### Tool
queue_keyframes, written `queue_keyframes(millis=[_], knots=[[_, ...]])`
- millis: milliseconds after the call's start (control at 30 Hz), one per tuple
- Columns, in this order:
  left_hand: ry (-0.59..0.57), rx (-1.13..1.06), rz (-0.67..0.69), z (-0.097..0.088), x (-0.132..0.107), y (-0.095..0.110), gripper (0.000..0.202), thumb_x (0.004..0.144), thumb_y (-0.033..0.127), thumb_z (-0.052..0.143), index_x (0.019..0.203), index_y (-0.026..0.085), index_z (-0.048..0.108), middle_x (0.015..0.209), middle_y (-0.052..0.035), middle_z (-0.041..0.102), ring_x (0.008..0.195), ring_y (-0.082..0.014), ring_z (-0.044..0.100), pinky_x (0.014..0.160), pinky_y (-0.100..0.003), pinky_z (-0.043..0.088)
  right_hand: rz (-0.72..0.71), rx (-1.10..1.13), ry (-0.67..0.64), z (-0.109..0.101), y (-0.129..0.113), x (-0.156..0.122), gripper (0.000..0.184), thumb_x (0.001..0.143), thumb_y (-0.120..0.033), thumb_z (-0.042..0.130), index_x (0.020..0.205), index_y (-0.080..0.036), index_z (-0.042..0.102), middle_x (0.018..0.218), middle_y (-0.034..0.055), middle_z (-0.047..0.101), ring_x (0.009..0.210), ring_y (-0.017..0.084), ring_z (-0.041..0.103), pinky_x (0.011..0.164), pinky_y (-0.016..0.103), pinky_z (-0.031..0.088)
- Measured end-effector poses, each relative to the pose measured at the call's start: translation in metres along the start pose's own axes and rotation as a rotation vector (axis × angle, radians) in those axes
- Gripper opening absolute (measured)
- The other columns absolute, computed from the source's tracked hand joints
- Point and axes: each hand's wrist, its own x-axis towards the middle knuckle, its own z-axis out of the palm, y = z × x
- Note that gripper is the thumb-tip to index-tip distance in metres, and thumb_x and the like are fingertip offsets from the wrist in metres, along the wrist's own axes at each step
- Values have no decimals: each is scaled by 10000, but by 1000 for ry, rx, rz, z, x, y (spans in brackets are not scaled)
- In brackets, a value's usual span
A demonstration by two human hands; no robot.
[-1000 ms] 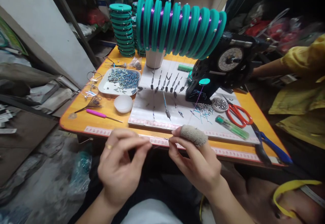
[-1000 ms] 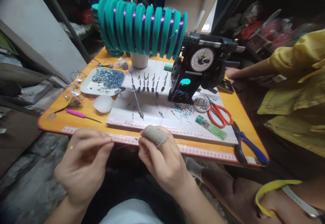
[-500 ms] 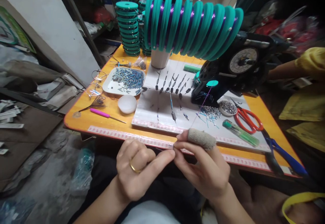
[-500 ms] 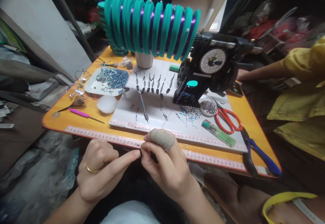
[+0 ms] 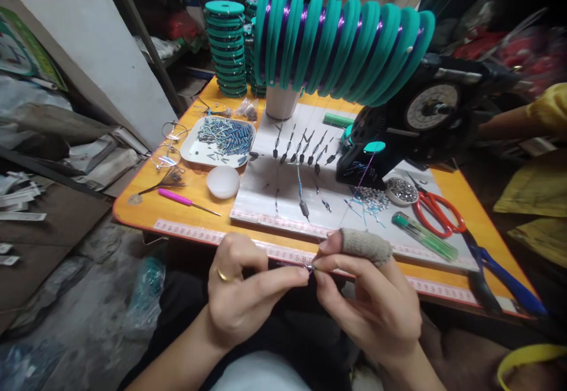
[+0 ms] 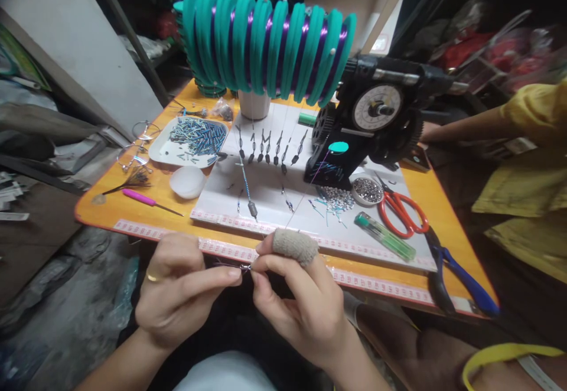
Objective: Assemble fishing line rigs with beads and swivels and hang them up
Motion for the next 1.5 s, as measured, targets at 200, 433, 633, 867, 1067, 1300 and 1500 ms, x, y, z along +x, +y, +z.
queue_keyframes(millis=[200,433,633,867,1067,1300,1500], knots=[[-29,-468,-253,8,6,-3,196,823,60,749,916,231,721,848,-3,701,825,-151,616,744,-303,505,-28,28,-70,-5,-2,6,186,853,-43,643,1000,-157,634,1021,67,643,953,145,643,838,223,573],[-30,-555,-253,3,11,-3,105,846,116,745,888,211,729,768,-13,698,752,-150,620,703,-305,490,-92,57,-119,-12,-9,17,197,852,-10,624,1001,-139,622,1028,64,613,967,127,617,865,200,551],[-14,-541,-172,0,12,-6,98,832,103,756,894,173,730,747,-23,687,735,-136,602,679,-272,491,-120,72,-131,-7,-13,17,194,857,-18,630,1009,-139,619,1038,64,613,993,133,599,913,209,536],[-27,-516,-155,0,16,-7,93,842,87,741,891,164,725,749,-26,676,734,-133,593,683,-270,495,-121,57,-130,-7,-15,16,190,859,-16,625,1005,-138,613,1031,65,608,986,130,595,911,201,527],[-50,-519,-170,0,19,-7,108,842,73,735,890,168,719,772,-24,685,747,-133,600,704,-276,499,-116,44,-154,-8,-14,16,199,861,-17,625,1014,-143,611,1041,60,607,1009,132,587,935,220,513],[17,-567,-148,-7,21,-14,280,816,-34,704,1010,167,721,803,-19,657,745,-125,609,678,-267,507,-165,123,-172,11,-24,22,199,851,5,618,1002,-125,617,1018,61,626,983,147,595,1074,368,440],[199,-401,-128,-31,10,-21,290,836,-34,655,1004,200,688,762,8,608,711,-123,577,675,-276,497,-137,120,-132,31,-37,27,171,859,14,595,971,-115,608,998,75,627,978,150,584,1005,354,478]])
